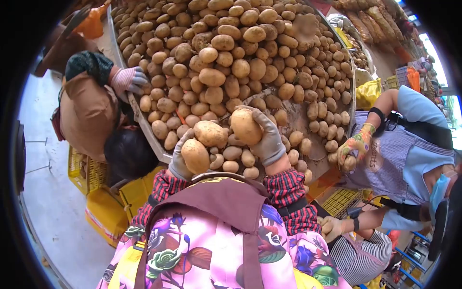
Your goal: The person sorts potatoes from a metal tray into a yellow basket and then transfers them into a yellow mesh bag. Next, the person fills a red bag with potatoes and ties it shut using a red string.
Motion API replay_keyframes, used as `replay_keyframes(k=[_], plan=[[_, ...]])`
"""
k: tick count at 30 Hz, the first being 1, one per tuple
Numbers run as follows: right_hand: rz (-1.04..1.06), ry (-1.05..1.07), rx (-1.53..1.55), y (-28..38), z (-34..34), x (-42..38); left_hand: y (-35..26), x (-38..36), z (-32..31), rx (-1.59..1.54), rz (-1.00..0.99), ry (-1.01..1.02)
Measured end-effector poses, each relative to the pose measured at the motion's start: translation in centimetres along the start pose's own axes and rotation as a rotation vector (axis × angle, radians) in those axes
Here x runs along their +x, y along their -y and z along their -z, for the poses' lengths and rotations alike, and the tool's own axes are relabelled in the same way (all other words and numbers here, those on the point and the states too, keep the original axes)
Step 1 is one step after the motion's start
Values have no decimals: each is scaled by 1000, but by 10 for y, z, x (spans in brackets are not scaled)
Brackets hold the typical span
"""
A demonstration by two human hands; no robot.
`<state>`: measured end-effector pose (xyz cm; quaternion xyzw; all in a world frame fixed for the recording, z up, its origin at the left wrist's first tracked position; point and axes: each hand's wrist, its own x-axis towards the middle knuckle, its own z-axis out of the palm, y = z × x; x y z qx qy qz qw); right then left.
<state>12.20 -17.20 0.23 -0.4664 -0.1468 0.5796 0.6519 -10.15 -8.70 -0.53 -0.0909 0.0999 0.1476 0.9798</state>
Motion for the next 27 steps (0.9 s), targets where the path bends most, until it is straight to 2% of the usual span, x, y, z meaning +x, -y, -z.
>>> replay_keyframes(k=[2, 3, 4, 6, 7, 11, 15, 16, 18, 19, 20, 22, 23, 25, 26, 27], plan=[[-50, 147, 301, -5, -13, -19, 6, -21, 7, 224, -80, -82], [-33, 165, 284, -8, -25, -25, 5, -31, 8, 177, -27, 1], [-26, 91, 140, -15, -33, -29, 10, -44, 5, 247, -79, -65], [-135, 29, 15, -42, -22, -31, 11, -66, 6, 354, -183, 33], [-165, -12, 20, -55, -26, -35, 11, -74, 11, 347, -226, 10], [-188, 125, -7, -87, -68, -54, 0, -130, 35, 442, -354, 25], [-232, 209, -49, -102, -115, -55, -1, -190, 51, 296, -494, -60], [-205, 242, -74, -120, -116, -51, -6, -201, 85, 310, -521, -20], [-185, 447, -281, -120, -141, -49, -12, -234, 116, 189, -625, -44], [-235, 425, -261, -123, -154, -55, -15, -249, 128, 41, -667, -22], [-252, 437, -266, -129, -162, -54, -18, -265, 143, 31, -684, -27], [-271, 541, -317, -140, -176, -52, -27, -294, 178, -342, -803, -251], [-286, 550, -354, -147, -180, -53, -34, -300, 206, -339, -813, -227], [-262, 583, -407, -153, -194, -57, -44, -314, 236, -434, -1086, -431], [-226, 604, -458, -156, -199, -59, -49, -320, 252, -439, -1095, -426], [-232, 632, -478, -154, -204, -59, -52, -323, 259, -444, -1101, -526]])
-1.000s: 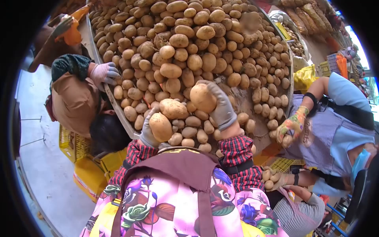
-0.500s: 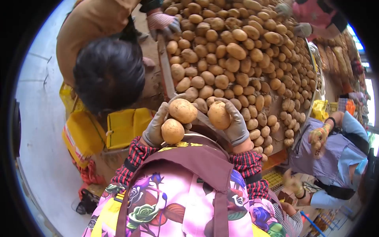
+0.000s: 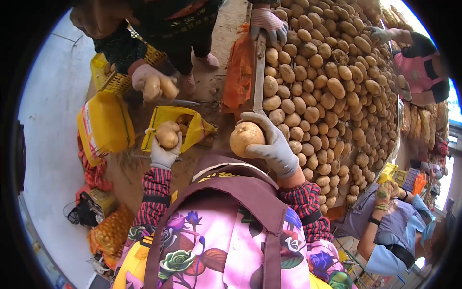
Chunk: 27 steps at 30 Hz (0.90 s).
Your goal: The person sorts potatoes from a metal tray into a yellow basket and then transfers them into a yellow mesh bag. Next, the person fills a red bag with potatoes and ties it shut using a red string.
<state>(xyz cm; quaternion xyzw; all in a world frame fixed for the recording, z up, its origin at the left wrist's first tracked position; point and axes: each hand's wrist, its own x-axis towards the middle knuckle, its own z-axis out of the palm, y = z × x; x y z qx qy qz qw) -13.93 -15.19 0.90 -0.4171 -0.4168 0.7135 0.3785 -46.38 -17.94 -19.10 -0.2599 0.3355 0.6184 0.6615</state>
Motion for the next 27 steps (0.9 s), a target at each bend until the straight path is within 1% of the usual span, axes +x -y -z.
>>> replay_keyframes(k=[1, 2, 3, 5, 6, 7, 8, 10, 11, 12, 13, 15, 16, 17, 18, 19, 21, 22, 23, 24, 25, 26, 27], plan=[[-1, 4, -3, 2, -3, 1, -3, 5, 4, 41, -29, -80], [12, 7, -37, 4, -7, 2, -3, 9, 9, 128, -17, -176], [29, 8, -73, 4, -9, 2, 5, 10, 6, 128, -14, -171], [31, -4, -123, 8, -12, 2, 30, 2, -13, 410, -107, -55], [29, -14, -169, 10, -13, 0, 44, -4, -23, 598, -66, 183], [30, -21, -168, 11, -13, -2, 68, -44, -66, 731, -59, 373], [2, -41, -202, 12, -13, -5, 86, -71, -92, 891, -40, 556], [-25, -62, -237, 14, -11, -12, 106, -100, -123, 1304, -166, 834], [18, -82, -423, 15, -9, -17, 119, -96, -123, 1526, -288, 855], [65, -91, -604, 14, -7, -20, 135, -94, -124, 1600, -647, 947], [102, -122, -627, 15, -9, -25, 138, -100, -130, 1633, -497, 948], [107, -137, -632, 14, -6, -36, 146, -101, -130, 1613, -191, 926], [113, -138, -655, 12, -2, -43, 153, -101, -125, 1621, -195, 910], [113, -144, -679, 11, 0, -49, 162, -101, -117, 1454, -216, 962], [72, -226, -595, 12, -5, -55, 166, -104, -114, 1282, -230, 1007], [20, -242, -306, 11, -4, -59, 167, -105, -112, 1284, -220, 997], [64, -252, -281, 15, -7, -61, 170, -104, -114, 1373, -279, 985], [49, -257, -263, 16, -7, -62, 172, -101, -113, 1366, -259, 1004], [38, -276, -258, 19, -6, -62, 175, -95, -112, 1325, -198, 967], [96, -282, -387, 17, 1, -59, 179, -89, -114, 1278, -129, 937], [108, -303, -372, 17, -2, -58, 178, -83, -118, 1192, 47, 953], [143, -338, -329, 17, -7, -56, 170, -95, -132, 1091, 306, 770], [182, -364, -279, 17, -11, -52, 169, -93, -131, 895, 426, 756]])
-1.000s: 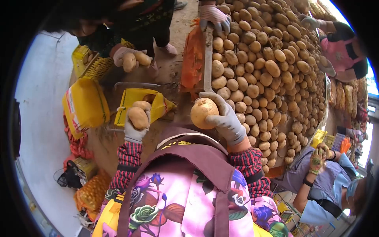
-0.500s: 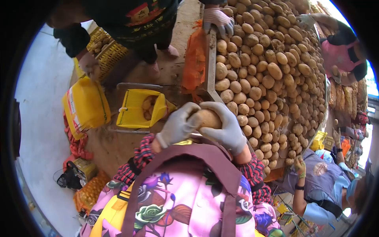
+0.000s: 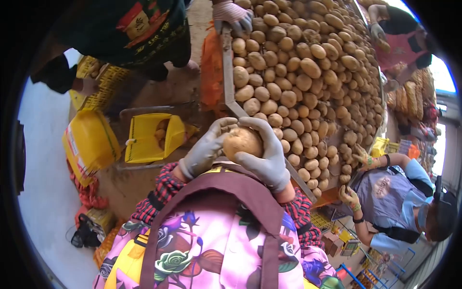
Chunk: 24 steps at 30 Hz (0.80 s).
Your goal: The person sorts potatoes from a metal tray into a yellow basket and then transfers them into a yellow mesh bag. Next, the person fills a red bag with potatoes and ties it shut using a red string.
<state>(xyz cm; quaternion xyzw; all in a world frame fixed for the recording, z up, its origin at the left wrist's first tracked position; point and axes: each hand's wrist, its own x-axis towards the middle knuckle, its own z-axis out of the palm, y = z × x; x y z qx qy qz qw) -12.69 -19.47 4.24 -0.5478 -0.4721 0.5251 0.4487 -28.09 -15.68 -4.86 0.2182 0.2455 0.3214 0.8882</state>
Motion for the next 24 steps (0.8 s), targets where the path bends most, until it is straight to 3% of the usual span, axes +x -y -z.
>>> replay_keyframes(k=[2, 3, 5, 8, 10, 12, 14, 16, 18, 19, 20, 21, 24], plan=[[47, -43, 46, -7, -4, 3, -16, -14, -13, -368, 27, 168], [87, -69, 99, -13, -6, 3, -16, -13, -13, -363, 39, 177], [103, -100, 32, -24, -5, 4, -14, -10, -14, 316, -166, 203], [88, -132, 71, -43, -7, 2, 0, -5, -14, 562, -250, 136], [11, -130, 7, -49, 4, 8, 9, -7, -4, 514, -195, 138], [-34, -110, 83, -66, 7, 19, 9, -9, 15, 653, -201, 121], [-161, -71, 208, -72, 11, 17, -2, -20, 27, 600, -58, 46], [-126, -143, 45, -84, 32, 9, 2, -37, 59, 278, 59, -224], [-166, -265, -99, -102, 70, 3, 7, -56, 108, -83, -11, -453], [-179, -354, 29, -103, 86, 0, 9, -64, 140, -248, -45, -487], [-103, -439, -66, -114, 108, -1, 10, -72, 169, -411, -81, -522], [-90, -466, 14, -118, 130, 1, 9, -81, 188, -405, -79, -520], [-45, -672, -207, -117, 181, 28, 6, -90, 215, -571, -84, -578]])
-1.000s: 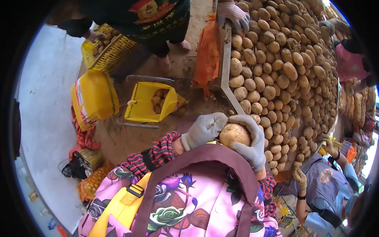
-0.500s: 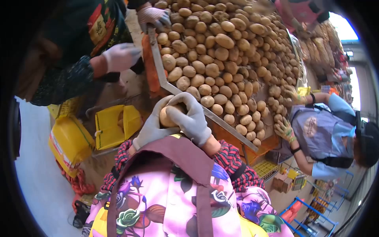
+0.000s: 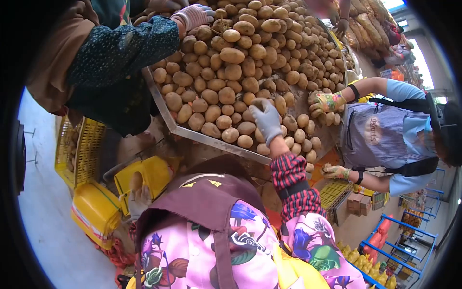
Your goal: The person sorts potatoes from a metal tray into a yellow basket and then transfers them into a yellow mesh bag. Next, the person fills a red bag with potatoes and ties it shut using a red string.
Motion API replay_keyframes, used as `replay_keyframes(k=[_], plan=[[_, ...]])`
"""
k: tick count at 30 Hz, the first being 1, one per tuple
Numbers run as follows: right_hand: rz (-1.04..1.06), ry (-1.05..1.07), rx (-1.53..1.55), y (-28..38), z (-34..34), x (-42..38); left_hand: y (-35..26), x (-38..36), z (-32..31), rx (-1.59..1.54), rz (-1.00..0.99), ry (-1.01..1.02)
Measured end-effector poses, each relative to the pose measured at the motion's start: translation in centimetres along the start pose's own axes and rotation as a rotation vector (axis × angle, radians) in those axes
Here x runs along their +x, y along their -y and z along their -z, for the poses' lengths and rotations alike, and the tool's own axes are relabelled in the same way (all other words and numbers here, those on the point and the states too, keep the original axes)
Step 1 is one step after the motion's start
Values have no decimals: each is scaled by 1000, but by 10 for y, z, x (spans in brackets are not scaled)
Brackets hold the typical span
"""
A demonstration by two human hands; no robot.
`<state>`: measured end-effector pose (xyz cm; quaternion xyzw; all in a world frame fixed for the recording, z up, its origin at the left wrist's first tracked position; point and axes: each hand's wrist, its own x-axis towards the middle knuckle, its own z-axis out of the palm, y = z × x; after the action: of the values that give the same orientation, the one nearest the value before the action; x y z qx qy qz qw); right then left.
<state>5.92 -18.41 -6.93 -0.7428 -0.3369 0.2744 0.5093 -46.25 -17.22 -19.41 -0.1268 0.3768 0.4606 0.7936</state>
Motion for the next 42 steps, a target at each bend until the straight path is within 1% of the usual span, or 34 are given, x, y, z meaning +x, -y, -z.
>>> replay_keyframes(k=[2, 3, 4, 5, 6, 7, 8, 9, 11, 12, 14, 15, 16, 17, 18, 19, 20, 21, 22, 23, 24, 25, 29, 31, 32, 34, 35, 36, 37, 38, 40, 41, 42], plan=[[44, -96, -306, -11, 7, 46, 2, 7, 1, 156, -83, -79], [91, -136, -345, -7, 4, 63, 10, 8, -16, 158, -89, -78], [144, -172, -381, 1, -2, 80, 28, 8, -48, 240, -67, -27], [287, -180, -413, 16, -12, 92, 47, 6, -84, 325, -46, 22], [425, -194, -443, 32, -23, 102, 71, -1, -126, 533, -115, 124], [501, -133, -473, 44, -34, 116, 96, -2, -165, 745, -179, 227], [575, -75, -505, 52, -44, 128, 113, 9, -189, 816, -131, 371], [564, -46, -635, 55, -54, 137, 128, 20, -213, 886, -79, 517], [537, -21, -868, 60, -63, 151, 163, 30, -275, 795, 91, 554], [495, 3, -896, 66, -61, 154, 181, 42, -297, 805, 96, 562], [457, 47, -668, 74, -52, 146, 209, 62, -330, 572, 27, 615], [450, 154, -516, 77, -43, 132, 216, 68, -340, 573, 33, 616], [447, 262, -363, 78, -33, 120, 224, 75, -350, 405, 120, 562], [519, 265, -386, 74, -24, 110, 230, 83, -359, 235, 203, 505], [590, 271, -408, 69, -14, 109, 234, 88, -363, 228, 201, 505], [672, 147, -422, 64, -5, 123, 237, 91, -363, 224, 292, 429], [649, 24, -478, 60, 3, 139, 239, 92, -359, 224, 382, 346], [636, -39, -574, 53, 9, 156, 245, 100, -348, 127, 459, 398], [626, -105, -669, 50, 11, 170, 248, 101, -343, 129, 451, 392], [627, -101, -658, 49, 9, 181, 252, 100, -339, 181, 472, 421], [659, -84, -715, 52, 7, 189, 254, 101, -340, 234, 497, 449], [687, -66, -773, 52, 7, 194, 254, 101, -343, 233, 531, 363], [688, -104, -644, 35, 9, 198, 253, 107, -346, 189, 505, 364], [594, -118, -487, 31, 12, 197, 250, 102, -352, 222, 494, 310], [581, -121, -484, 30, 14, 193, 249, 105, -352, 229, 535, 339], [386, -169, -186, 36, 20, 180, 249, 102, -368, 254, 580, 426], [242, -154, 37, 26, 24, 172, 252, 100, -376, 253, 582, 426], [239, -152, 32, 31, 27, 159, 254, 98, -382, 231, 612, 490], [60, -124, 252, 40, 32, 144, 257, 97, -386, 207, 641, 552], [-125, -98, 469, 45, 36, 128, 261, 100, -386, 201, 646, 546], [38, 88, 163, 49, 39, 104, 269, 110, -385, 256, 639, 582], [38, 196, 337, 58, 36, 96, 272, 112, -385, 286, 634, 600], [32, 196, 337, 56, 41, 103, 271, 111, -388, 276, 675, 562]])
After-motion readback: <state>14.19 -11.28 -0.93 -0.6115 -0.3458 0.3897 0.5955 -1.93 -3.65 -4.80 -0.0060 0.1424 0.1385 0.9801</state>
